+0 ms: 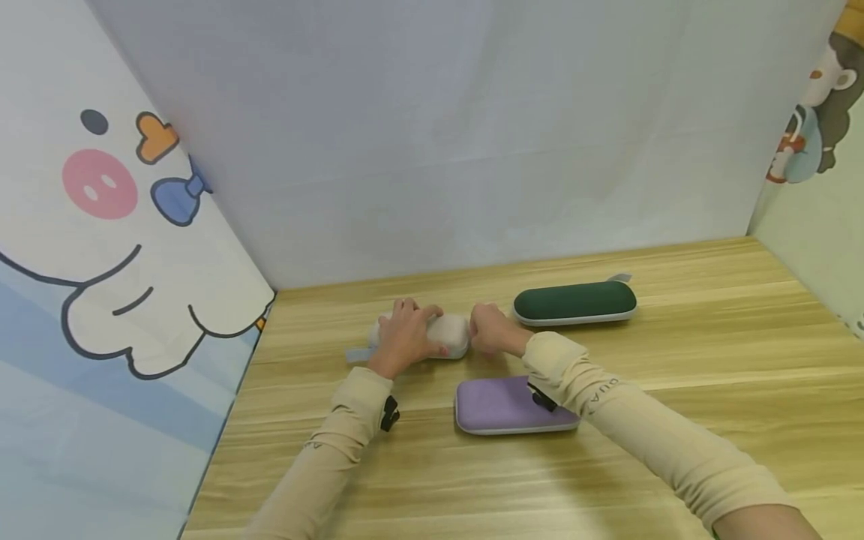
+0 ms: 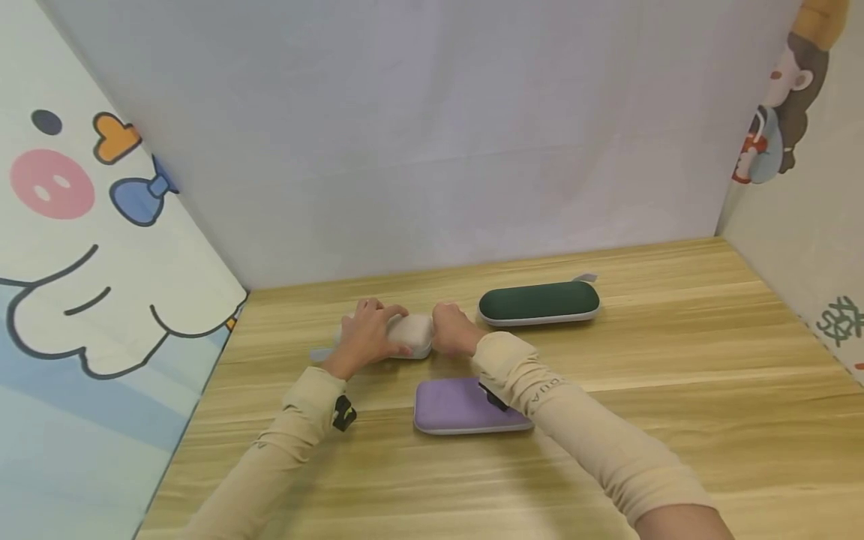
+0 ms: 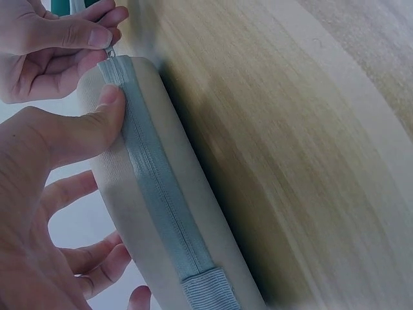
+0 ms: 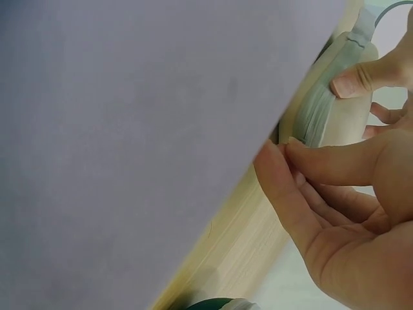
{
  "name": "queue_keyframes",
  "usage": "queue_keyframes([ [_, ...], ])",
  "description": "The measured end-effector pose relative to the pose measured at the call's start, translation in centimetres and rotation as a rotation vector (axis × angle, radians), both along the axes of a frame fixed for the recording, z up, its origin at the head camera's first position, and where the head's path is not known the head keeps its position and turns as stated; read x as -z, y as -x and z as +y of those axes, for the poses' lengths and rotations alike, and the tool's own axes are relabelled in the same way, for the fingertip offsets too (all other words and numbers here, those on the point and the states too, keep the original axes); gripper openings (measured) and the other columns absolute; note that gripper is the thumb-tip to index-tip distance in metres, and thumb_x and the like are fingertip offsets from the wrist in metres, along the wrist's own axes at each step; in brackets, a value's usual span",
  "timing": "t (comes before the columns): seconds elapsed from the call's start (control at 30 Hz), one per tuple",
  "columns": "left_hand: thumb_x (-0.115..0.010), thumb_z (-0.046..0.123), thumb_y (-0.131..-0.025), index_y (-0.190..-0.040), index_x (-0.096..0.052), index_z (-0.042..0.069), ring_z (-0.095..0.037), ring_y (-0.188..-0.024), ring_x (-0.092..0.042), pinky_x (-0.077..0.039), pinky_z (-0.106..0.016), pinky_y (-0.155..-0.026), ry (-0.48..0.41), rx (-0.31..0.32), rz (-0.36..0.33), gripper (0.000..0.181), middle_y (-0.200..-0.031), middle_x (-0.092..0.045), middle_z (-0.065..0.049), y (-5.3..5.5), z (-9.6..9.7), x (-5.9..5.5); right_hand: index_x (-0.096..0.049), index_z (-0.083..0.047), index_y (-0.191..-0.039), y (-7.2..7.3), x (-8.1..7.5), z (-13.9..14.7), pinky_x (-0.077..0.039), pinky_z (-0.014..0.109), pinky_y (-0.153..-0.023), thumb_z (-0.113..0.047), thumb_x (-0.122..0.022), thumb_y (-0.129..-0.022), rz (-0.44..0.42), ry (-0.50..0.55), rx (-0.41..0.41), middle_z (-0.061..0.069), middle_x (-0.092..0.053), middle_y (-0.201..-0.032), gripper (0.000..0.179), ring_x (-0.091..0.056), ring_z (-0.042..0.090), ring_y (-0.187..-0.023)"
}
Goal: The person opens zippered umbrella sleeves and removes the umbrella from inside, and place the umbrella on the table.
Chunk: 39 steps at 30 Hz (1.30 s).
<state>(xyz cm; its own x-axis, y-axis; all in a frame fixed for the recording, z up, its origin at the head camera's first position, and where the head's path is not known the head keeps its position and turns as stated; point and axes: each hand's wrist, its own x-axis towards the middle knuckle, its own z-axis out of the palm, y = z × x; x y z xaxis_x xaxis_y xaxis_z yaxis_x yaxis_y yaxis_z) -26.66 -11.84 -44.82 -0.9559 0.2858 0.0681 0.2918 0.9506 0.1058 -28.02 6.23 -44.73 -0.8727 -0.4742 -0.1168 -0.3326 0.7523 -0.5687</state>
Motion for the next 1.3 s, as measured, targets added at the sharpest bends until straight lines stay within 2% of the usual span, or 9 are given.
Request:
queue_keyframes([
  [0.4, -0.077, 0.059, -0.067, -0.125, -0.060, 0.027, -0.030, -0.107, -0.044, -0.043, -0.055, -0.077, 0.011, -0.029, 0.029, 0.069, -0.112, -0.051, -0.014, -0.2, 0.2, -0.2, -0.043, -0.013, -0.041, -0.1, -0.2, -0.1, -0.029, 0.017, -0.035, 0.014, -0.046, -0.068, 0.009, 0.005, -0.026, -0.002, -0.049, -0.038, 0.038, -0.045, 0.006, -0.034],
  [0.63, -0.077, 0.059, -0.067, -0.126, -0.060, 0.025, -0.030, -0.109, -0.044, -0.042, -0.056, -0.078, -0.004, -0.047, 0.026, 0.070, -0.112, -0.052, -0.014, -0.3, 0.5, 0.0, -0.051, -0.009, -0.041, -0.2, -0.3, 0.0, -0.031, 0.017, -0.035, 0.014, -0.047, -0.067, 0.006, 0.022, -0.025, -0.001, -0.052, -0.039, 0.034, -0.047, 0.007, -0.033],
  [0.9, -0.077, 0.060, -0.067, -0.126, -0.061, 0.025, -0.030, -0.107, -0.044, -0.041, -0.054, -0.076, -0.022, -0.063, 0.037, 0.070, -0.110, -0.052, -0.013, -0.3, 0.5, 0.3, -0.063, 0.001, -0.050, -0.4, -0.2, -0.1, -0.035, 0.017, -0.037, 0.013, -0.048, -0.065, 0.031, 0.024, -0.048, -0.002, -0.052, -0.039, 0.025, -0.045, 0.006, -0.034],
  [1.1, -0.076, 0.061, -0.066, -0.125, -0.061, 0.025, -0.029, -0.105, -0.045, -0.041, -0.053, -0.075, -0.030, -0.060, 0.049, 0.071, -0.109, -0.053, -0.013, -0.4, 0.4, 0.4, -0.066, 0.005, -0.053, -0.7, -0.2, -0.2, -0.033, 0.017, -0.036, 0.014, -0.049, -0.064, 0.030, 0.045, -0.091, -0.003, -0.050, -0.038, 0.022, -0.042, 0.005, -0.034],
  [1.3, -0.075, 0.067, -0.062, -0.122, -0.064, 0.023, -0.028, -0.108, -0.045, -0.038, -0.052, -0.079, -0.098, -0.034, 0.074, 0.075, -0.112, -0.055, -0.009, -0.2, -0.8, 0.9, -0.062, 0.001, -0.049, -1.1, -0.2, -0.4, -0.032, 0.018, -0.036, 0.015, -0.048, -0.063, 0.041, 0.037, -0.056, -0.004, -0.047, -0.038, 0.025, -0.040, 0.006, -0.034],
])
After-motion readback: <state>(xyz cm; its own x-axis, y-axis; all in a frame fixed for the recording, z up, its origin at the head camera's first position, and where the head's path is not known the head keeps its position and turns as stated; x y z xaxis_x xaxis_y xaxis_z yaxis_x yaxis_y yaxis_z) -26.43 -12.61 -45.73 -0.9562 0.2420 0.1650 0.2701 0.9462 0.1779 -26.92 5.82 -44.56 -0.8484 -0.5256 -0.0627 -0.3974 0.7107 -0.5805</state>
